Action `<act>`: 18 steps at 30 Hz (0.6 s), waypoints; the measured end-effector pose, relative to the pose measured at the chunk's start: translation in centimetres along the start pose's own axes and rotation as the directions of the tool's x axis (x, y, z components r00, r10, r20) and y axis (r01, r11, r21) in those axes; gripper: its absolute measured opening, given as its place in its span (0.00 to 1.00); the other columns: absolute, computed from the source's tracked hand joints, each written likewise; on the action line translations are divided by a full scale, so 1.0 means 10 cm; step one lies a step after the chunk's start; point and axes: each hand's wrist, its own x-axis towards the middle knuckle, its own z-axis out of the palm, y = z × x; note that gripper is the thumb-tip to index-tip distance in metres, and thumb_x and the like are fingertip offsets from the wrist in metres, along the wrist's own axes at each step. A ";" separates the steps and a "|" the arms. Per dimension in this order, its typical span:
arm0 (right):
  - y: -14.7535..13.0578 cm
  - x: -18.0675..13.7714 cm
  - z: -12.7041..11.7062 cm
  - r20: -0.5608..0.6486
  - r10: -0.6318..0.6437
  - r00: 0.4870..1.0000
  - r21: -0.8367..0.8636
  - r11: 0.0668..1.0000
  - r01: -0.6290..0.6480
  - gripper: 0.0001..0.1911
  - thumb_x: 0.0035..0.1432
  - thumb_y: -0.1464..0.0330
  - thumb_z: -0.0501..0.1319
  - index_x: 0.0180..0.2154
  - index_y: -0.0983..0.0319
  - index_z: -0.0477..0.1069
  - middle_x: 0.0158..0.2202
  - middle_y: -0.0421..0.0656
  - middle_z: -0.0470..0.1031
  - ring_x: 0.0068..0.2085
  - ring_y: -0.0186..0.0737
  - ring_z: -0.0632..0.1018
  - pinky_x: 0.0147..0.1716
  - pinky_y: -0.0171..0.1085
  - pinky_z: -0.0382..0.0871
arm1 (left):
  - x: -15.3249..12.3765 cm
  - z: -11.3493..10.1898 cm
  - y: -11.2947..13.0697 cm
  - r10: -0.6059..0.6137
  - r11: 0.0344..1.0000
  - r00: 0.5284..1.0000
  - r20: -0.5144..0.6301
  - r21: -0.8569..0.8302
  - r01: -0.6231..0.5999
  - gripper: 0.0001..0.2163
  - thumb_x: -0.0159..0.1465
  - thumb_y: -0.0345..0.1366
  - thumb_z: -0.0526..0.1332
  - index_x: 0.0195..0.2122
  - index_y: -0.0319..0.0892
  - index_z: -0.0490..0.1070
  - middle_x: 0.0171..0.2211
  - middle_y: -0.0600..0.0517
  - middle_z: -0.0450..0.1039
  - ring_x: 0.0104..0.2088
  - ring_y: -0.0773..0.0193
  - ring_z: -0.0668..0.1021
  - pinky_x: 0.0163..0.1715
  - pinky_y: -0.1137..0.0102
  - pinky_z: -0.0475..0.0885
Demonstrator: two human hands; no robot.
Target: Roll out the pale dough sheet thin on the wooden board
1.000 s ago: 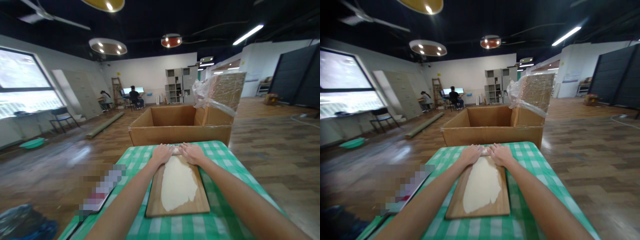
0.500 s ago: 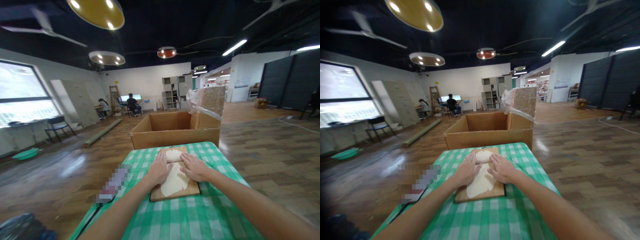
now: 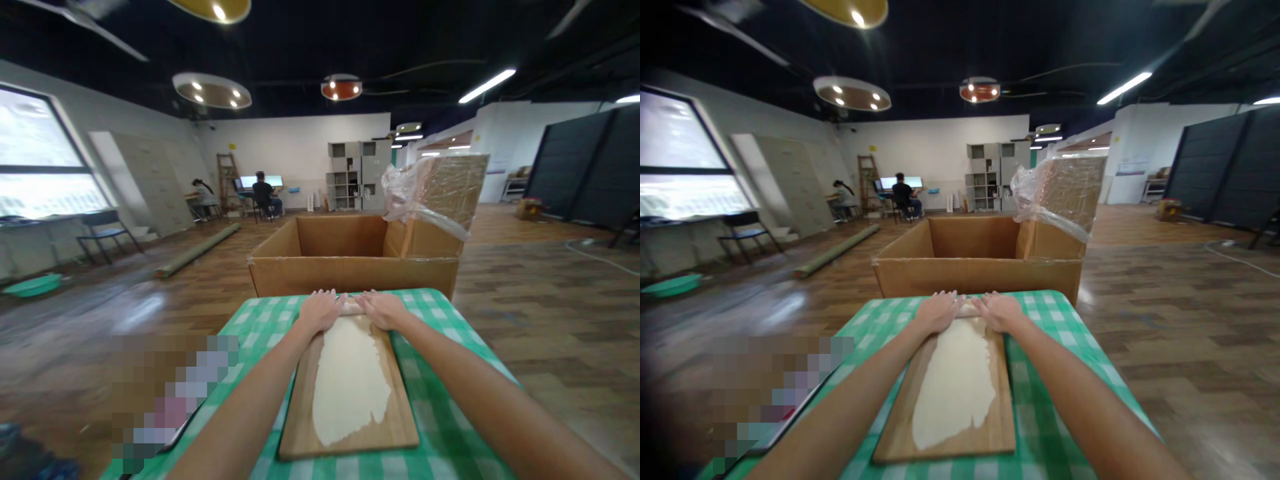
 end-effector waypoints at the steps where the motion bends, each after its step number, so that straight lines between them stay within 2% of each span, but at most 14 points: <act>1: 0.03 0.09 0.00 0.012 0.028 1.000 -0.012 1.000 -0.028 0.42 0.74 0.48 0.31 0.58 0.61 0.76 0.58 0.53 0.77 0.60 0.53 0.76 0.58 0.48 0.66 | 0.07 0.02 -0.04 -0.003 1.000 1.000 0.013 0.001 0.003 0.21 0.77 0.44 0.43 0.61 0.46 0.69 0.55 0.38 0.75 0.53 0.47 0.79 0.53 0.52 0.70; 5: 0.10 0.34 0.02 0.017 0.114 0.993 -0.041 0.993 -0.114 0.52 0.69 0.41 0.27 0.52 0.65 0.80 0.52 0.60 0.80 0.53 0.60 0.80 0.51 0.51 0.71 | 0.26 0.09 -0.15 0.007 1.000 0.999 0.036 -0.011 -0.006 0.22 0.77 0.44 0.41 0.65 0.51 0.64 0.50 0.40 0.76 0.49 0.46 0.79 0.46 0.53 0.73; 9: 0.12 0.41 0.04 0.024 0.128 0.991 -0.041 0.991 -0.127 0.53 0.68 0.39 0.27 0.51 0.64 0.81 0.52 0.59 0.80 0.54 0.60 0.80 0.51 0.51 0.70 | 0.32 0.10 -0.19 0.002 1.000 0.998 0.056 -0.014 -0.001 0.22 0.77 0.45 0.41 0.65 0.52 0.65 0.49 0.41 0.77 0.48 0.47 0.80 0.46 0.53 0.73; 12: 0.09 0.33 0.05 0.018 0.126 0.992 -0.022 0.992 -0.126 0.50 0.69 0.41 0.28 0.55 0.62 0.78 0.56 0.57 0.79 0.57 0.59 0.79 0.53 0.51 0.69 | 0.26 0.07 -0.14 0.005 1.000 0.999 0.046 -0.017 -0.004 0.20 0.77 0.45 0.43 0.64 0.54 0.66 0.49 0.42 0.77 0.49 0.47 0.80 0.49 0.52 0.72; 14: 0.05 0.21 0.06 -0.003 0.107 0.994 -0.005 0.994 -0.107 0.46 0.71 0.43 0.30 0.61 0.62 0.73 0.60 0.55 0.76 0.60 0.56 0.76 0.57 0.50 0.67 | 0.16 0.05 -0.08 0.003 1.000 0.999 0.034 -0.022 -0.003 0.21 0.77 0.46 0.43 0.62 0.53 0.68 0.49 0.42 0.78 0.50 0.47 0.80 0.50 0.50 0.71; 18: -0.08 -0.13 0.05 -0.055 0.046 0.997 0.012 0.999 -0.046 0.42 0.74 0.48 0.33 0.67 0.68 0.64 0.69 0.57 0.64 0.68 0.52 0.67 0.64 0.47 0.59 | -0.11 0.02 0.07 -0.039 0.998 0.999 -0.026 -0.046 0.038 0.23 0.77 0.46 0.41 0.60 0.46 0.71 0.52 0.38 0.77 0.53 0.47 0.79 0.52 0.50 0.71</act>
